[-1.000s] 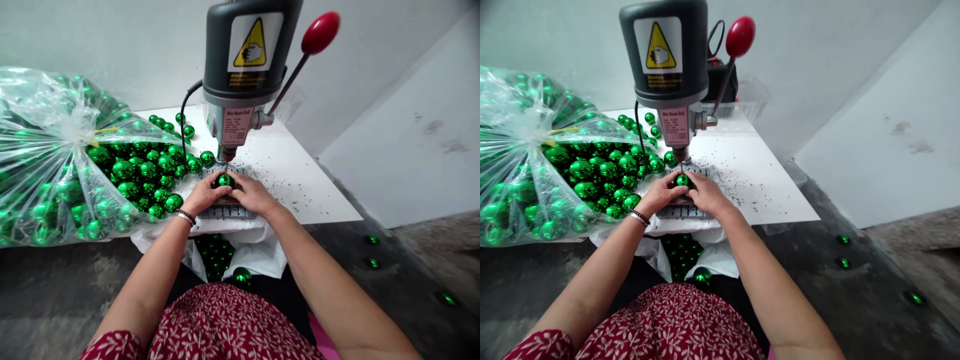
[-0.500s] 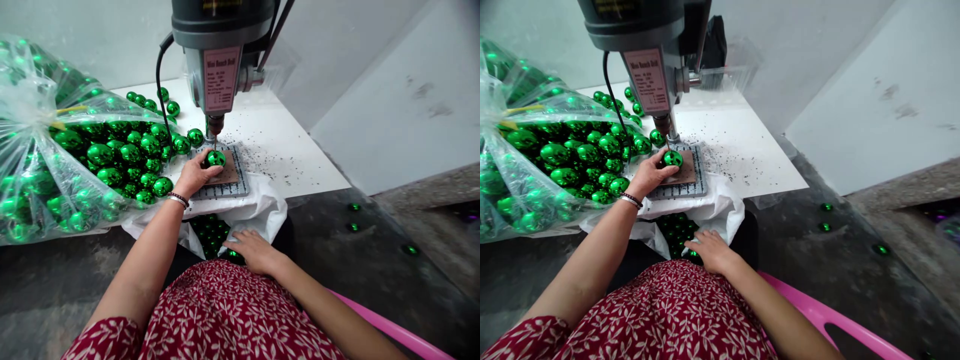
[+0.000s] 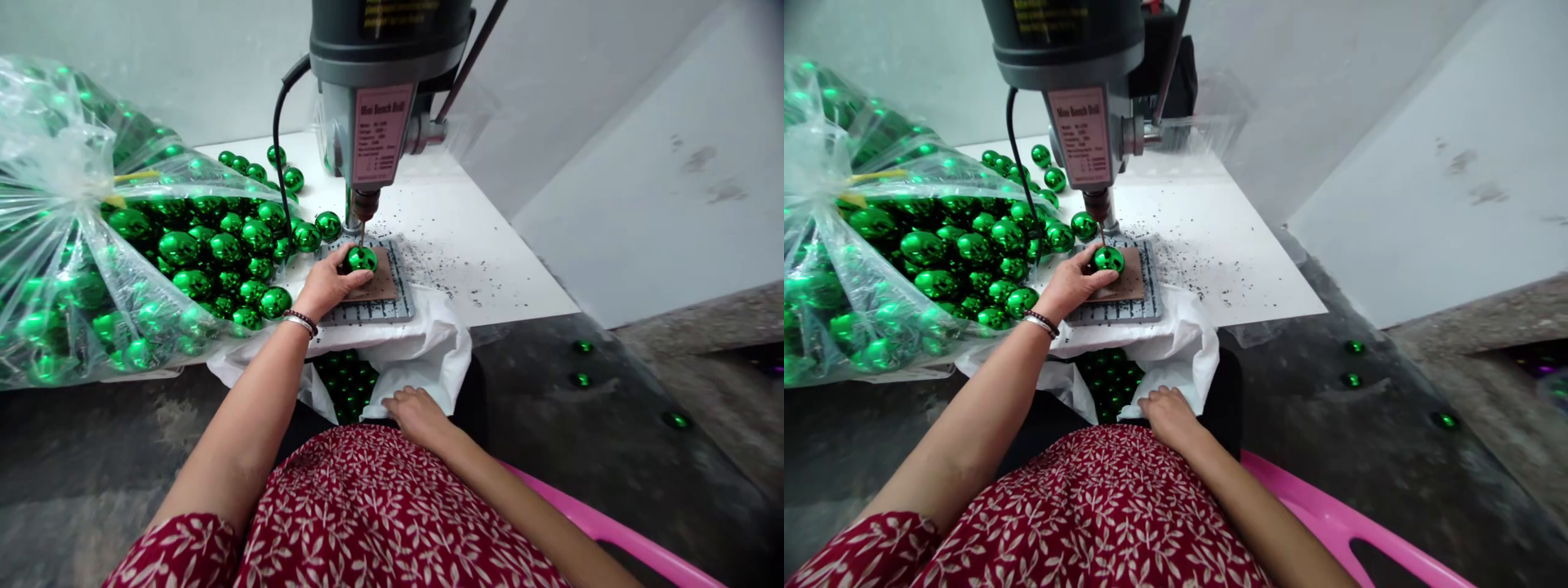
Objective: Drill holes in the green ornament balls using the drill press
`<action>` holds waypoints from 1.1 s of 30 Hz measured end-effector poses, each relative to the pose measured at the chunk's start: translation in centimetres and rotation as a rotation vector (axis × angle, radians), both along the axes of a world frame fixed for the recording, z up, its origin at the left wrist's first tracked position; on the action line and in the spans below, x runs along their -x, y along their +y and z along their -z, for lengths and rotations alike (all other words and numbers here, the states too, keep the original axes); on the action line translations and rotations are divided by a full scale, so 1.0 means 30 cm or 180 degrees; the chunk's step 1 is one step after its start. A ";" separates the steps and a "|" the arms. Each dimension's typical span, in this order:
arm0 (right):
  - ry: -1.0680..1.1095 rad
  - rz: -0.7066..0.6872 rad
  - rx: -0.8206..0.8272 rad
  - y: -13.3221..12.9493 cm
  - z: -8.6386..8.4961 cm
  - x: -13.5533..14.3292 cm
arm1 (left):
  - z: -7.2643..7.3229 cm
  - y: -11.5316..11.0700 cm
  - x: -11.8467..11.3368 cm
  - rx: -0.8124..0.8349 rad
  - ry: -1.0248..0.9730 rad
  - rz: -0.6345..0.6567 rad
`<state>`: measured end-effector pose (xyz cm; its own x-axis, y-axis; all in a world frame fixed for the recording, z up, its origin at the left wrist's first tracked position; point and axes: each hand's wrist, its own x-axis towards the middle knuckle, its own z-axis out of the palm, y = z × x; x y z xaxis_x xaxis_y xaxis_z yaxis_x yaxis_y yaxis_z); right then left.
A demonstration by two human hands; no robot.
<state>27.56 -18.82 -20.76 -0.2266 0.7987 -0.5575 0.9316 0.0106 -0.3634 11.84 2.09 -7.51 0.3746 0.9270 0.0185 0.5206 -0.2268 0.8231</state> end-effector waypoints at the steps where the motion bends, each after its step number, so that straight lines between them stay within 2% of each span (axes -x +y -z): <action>1: 0.0042 -0.0051 0.0005 -0.018 -0.014 -0.016 | -0.002 -0.001 0.000 0.0016 -0.0008 0.0002; 5: 0.0282 -0.0131 0.0122 -0.127 -0.088 -0.127 | -0.006 -0.005 0.002 0.0092 -0.0105 0.0018; 7: 0.0359 0.0023 0.0190 -0.192 -0.111 -0.168 | -0.004 -0.004 0.002 0.0096 -0.0163 0.0016; 10: 0.0434 0.0518 0.0054 -0.265 -0.110 -0.181 | 0.004 -0.002 0.002 0.0065 -0.0214 0.0001; 13: 0.0547 0.1142 -0.0242 -0.292 -0.091 -0.179 | 0.014 0.000 0.005 0.0049 -0.0204 0.0014; 16: 0.0597 0.1930 -0.0634 -0.276 -0.091 -0.197 | 0.026 0.002 0.007 0.0027 -0.0165 -0.0024; 19: 0.0818 0.2480 -0.0830 -0.222 -0.139 -0.230 | 0.040 0.003 0.006 -0.0049 -0.0125 -0.0084; 22: 0.1141 0.2570 -0.0948 -0.130 -0.244 -0.264 | 0.047 0.001 0.004 -0.0041 -0.0143 -0.0092; 25: 0.1307 0.2477 -0.1347 0.009 -0.394 -0.287 | 0.043 -0.006 0.002 0.0004 -0.0108 -0.0135; 30: 0.1401 0.2458 -0.2505 0.311 -0.695 -0.263 | 0.036 -0.017 -0.001 0.0013 -0.0102 -0.0185; 33: 0.1602 0.2399 -0.3424 0.463 -0.870 -0.226 | 0.041 -0.018 -0.002 0.0033 -0.0196 -0.0201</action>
